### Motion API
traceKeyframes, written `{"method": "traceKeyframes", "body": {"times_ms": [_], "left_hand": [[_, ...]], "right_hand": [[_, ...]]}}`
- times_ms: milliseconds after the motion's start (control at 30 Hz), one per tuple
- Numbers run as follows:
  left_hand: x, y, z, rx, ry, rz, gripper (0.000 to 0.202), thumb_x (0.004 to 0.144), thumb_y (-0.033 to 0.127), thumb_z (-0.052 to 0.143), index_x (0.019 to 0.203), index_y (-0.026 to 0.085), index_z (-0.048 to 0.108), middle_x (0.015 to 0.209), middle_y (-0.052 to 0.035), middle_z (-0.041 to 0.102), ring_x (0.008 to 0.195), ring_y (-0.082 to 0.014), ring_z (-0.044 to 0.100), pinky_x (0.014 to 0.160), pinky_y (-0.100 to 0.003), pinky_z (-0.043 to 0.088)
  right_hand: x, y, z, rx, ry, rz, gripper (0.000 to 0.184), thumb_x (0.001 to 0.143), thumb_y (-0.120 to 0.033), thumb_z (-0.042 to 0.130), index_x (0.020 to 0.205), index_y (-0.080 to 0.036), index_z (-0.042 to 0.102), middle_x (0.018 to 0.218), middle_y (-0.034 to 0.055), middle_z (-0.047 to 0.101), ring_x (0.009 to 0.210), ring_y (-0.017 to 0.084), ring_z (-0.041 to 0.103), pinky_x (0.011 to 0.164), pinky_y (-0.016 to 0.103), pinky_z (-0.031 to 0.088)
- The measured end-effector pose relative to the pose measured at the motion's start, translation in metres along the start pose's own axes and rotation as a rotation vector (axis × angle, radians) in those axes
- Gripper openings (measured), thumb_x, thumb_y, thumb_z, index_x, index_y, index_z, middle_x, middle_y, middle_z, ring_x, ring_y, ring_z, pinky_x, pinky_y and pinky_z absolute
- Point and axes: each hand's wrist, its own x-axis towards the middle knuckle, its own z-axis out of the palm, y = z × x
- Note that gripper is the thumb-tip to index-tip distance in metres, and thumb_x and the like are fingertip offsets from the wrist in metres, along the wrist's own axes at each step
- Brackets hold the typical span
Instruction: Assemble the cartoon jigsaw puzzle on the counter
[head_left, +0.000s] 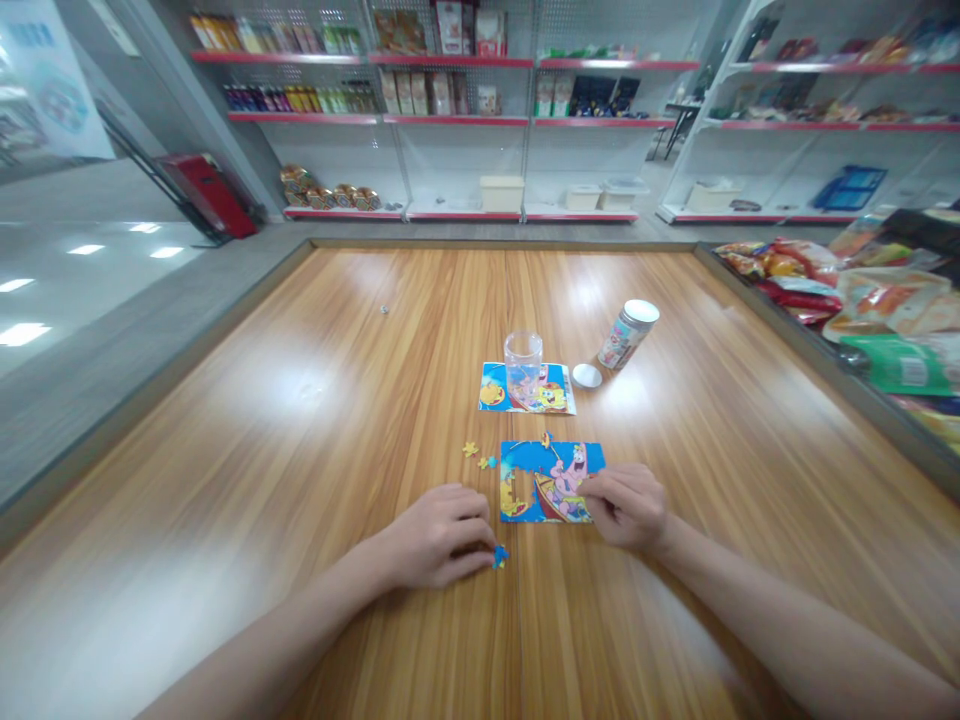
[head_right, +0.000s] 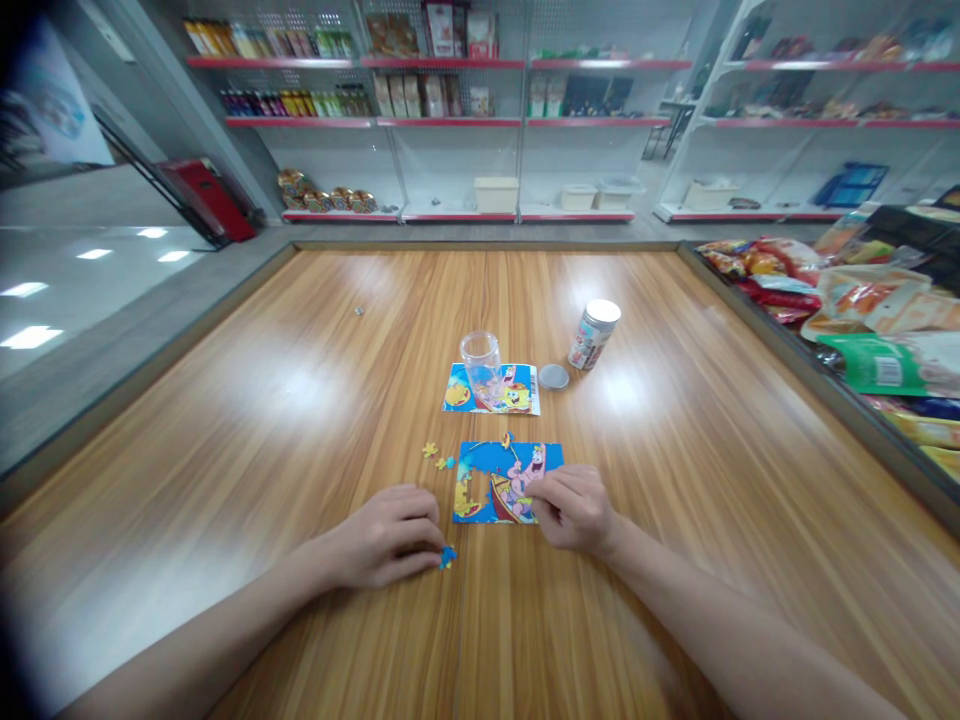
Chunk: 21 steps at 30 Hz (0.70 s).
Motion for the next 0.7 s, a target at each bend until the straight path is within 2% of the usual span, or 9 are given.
{"method": "traceKeyframes", "body": {"times_ms": [67, 133, 200, 267, 333, 433, 533, 600, 700], "left_hand": [[0.0, 0.002, -0.001, -0.041, 0.008, -0.006, 0.011, 0.093, 0.023, 0.06, 0.096, 0.018, 0.069, 0.085, -0.0059, 0.063, 0.079, -0.0174, 0.059, 0.071, -0.031, 0.042], [0.0, 0.003, -0.003, -0.179, 0.07, -0.057, 0.01, 0.092, 0.02, 0.061, 0.096, 0.018, 0.07, 0.084, -0.0058, 0.063, 0.077, -0.0161, 0.058, 0.07, -0.029, 0.042], [-0.001, -0.002, -0.006, -0.371, 0.226, -0.187, 0.007, 0.089, 0.021, 0.064, 0.091, 0.016, 0.069, 0.08, -0.0043, 0.062, 0.072, -0.0137, 0.056, 0.066, -0.026, 0.042], [0.002, -0.013, -0.008, -0.489, 0.432, -0.342, 0.013, 0.09, 0.025, 0.065, 0.084, 0.014, 0.067, 0.074, -0.0021, 0.058, 0.066, -0.0113, 0.052, 0.062, -0.023, 0.04], [0.009, -0.03, -0.01, -0.49, 0.594, -0.447, 0.019, 0.095, 0.029, 0.06, 0.084, 0.014, 0.063, 0.072, -0.0007, 0.055, 0.064, -0.01, 0.05, 0.059, -0.021, 0.038], [0.026, -0.055, -0.01, -0.475, 0.736, -0.533, 0.024, 0.093, 0.034, 0.063, 0.083, 0.013, 0.062, 0.068, 0.0013, 0.053, 0.058, -0.0083, 0.045, 0.054, -0.02, 0.033], [0.041, -0.066, -0.008, -0.467, 0.777, -0.557, 0.028, 0.091, 0.038, 0.065, 0.08, 0.013, 0.063, 0.058, 0.0044, 0.045, 0.05, -0.0069, 0.036, 0.048, -0.02, 0.026], [0.042, -0.065, -0.006, -0.458, 0.763, -0.539, 0.028, 0.092, 0.038, 0.064, 0.08, 0.013, 0.063, 0.055, 0.0057, 0.04, 0.048, -0.0064, 0.032, 0.047, -0.02, 0.024], [0.034, -0.056, -0.004, -0.433, 0.678, -0.472, 0.024, 0.093, 0.034, 0.064, 0.08, 0.013, 0.064, 0.051, 0.0074, 0.034, 0.046, -0.0058, 0.027, 0.046, -0.021, 0.02]], "right_hand": [[-0.001, -0.001, 0.0, 0.007, -0.004, 0.001, 0.018, 0.078, -0.004, 0.059, 0.085, -0.02, 0.065, 0.065, -0.0007, 0.067, 0.051, 0.011, 0.06, 0.052, 0.024, 0.042], [-0.001, -0.002, -0.001, 0.013, -0.001, 0.008, 0.017, 0.078, -0.004, 0.06, 0.084, -0.019, 0.065, 0.065, -0.0008, 0.067, 0.051, 0.011, 0.06, 0.052, 0.024, 0.042], [0.001, -0.001, -0.002, 0.018, 0.012, 0.026, 0.016, 0.079, -0.005, 0.059, 0.083, -0.019, 0.065, 0.064, -0.001, 0.067, 0.051, 0.011, 0.06, 0.052, 0.024, 0.043], [0.007, 0.004, -0.001, 0.024, 0.015, 0.056, 0.016, 0.081, -0.006, 0.057, 0.081, -0.019, 0.066, 0.063, -0.0013, 0.066, 0.048, 0.01, 0.057, 0.05, 0.023, 0.041], [0.018, 0.01, 0.0, 0.036, -0.011, 0.095, 0.016, 0.083, -0.007, 0.055, 0.082, -0.018, 0.067, 0.062, -0.0019, 0.065, 0.046, 0.008, 0.054, 0.048, 0.021, 0.039], [0.039, 0.014, 0.005, 0.066, -0.073, 0.147, 0.017, 0.087, -0.01, 0.054, 0.092, -0.017, 0.069, 0.057, -0.0046, 0.059, 0.045, 0.007, 0.049, 0.048, 0.02, 0.038], [0.053, 0.001, 0.012, 0.095, -0.112, 0.172, 0.018, 0.088, -0.013, 0.056, 0.102, -0.017, 0.067, 0.054, -0.0076, 0.051, 0.044, 0.006, 0.045, 0.048, 0.02, 0.036], [0.053, -0.015, 0.016, 0.108, -0.111, 0.163, 0.015, 0.088, -0.013, 0.058, 0.101, -0.017, 0.066, 0.057, -0.0064, 0.055, 0.046, 0.007, 0.049, 0.05, 0.021, 0.036], [0.042, -0.037, 0.021, 0.109, -0.195, 0.018, 0.012, 0.086, -0.012, 0.057, 0.093, -0.018, 0.064, 0.064, -0.0027, 0.062, 0.052, 0.011, 0.056, 0.052, 0.026, 0.035]]}}
